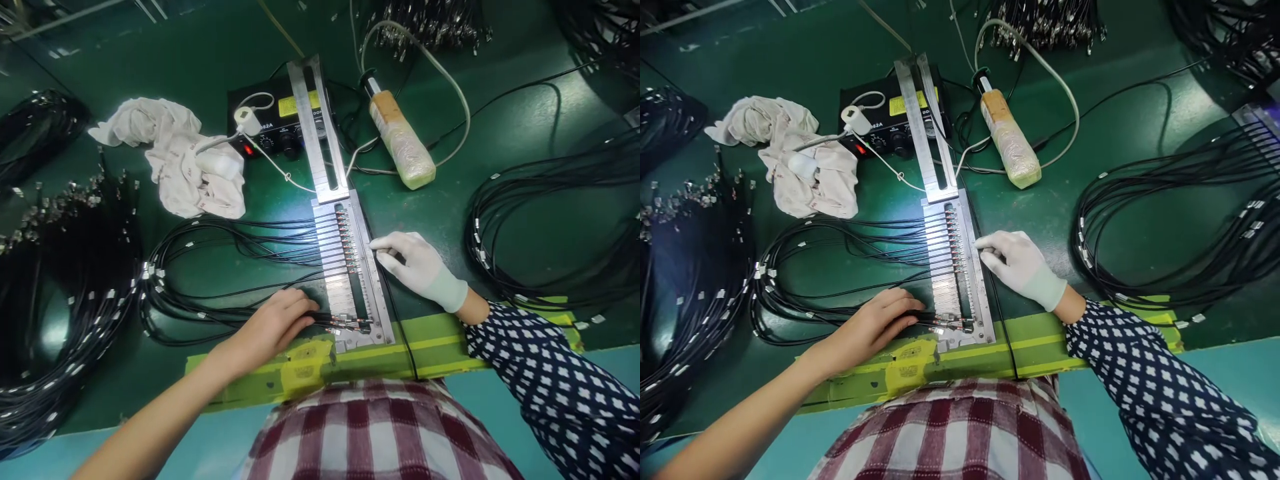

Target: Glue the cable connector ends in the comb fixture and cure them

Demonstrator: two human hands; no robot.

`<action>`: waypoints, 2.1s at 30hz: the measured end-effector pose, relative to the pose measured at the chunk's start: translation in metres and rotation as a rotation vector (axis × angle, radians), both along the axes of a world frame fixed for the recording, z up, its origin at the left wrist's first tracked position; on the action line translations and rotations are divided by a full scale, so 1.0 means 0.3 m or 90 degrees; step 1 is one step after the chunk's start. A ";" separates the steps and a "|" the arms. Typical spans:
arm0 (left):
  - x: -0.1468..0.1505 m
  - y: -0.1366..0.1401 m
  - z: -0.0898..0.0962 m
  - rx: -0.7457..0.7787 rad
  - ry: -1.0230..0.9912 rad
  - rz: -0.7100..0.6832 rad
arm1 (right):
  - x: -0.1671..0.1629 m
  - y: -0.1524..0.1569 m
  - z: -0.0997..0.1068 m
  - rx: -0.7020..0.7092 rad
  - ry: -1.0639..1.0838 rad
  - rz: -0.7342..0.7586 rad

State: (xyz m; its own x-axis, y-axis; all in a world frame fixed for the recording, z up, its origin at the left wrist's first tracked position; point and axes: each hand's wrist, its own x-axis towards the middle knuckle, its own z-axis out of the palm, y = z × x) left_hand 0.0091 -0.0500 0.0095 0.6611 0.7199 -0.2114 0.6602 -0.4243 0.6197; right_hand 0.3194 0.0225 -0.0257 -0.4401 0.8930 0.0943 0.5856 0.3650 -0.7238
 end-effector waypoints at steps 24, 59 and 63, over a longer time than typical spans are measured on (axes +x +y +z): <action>0.125 0.100 -0.031 0.087 -0.060 0.038 | 0.000 0.009 0.005 -0.012 -0.006 0.006; 0.124 -0.002 -0.090 0.382 0.136 -0.023 | 0.000 0.014 0.002 0.004 0.021 0.015; 0.113 -0.002 -0.037 0.303 0.132 0.016 | 0.015 -0.013 -0.004 0.016 0.028 0.022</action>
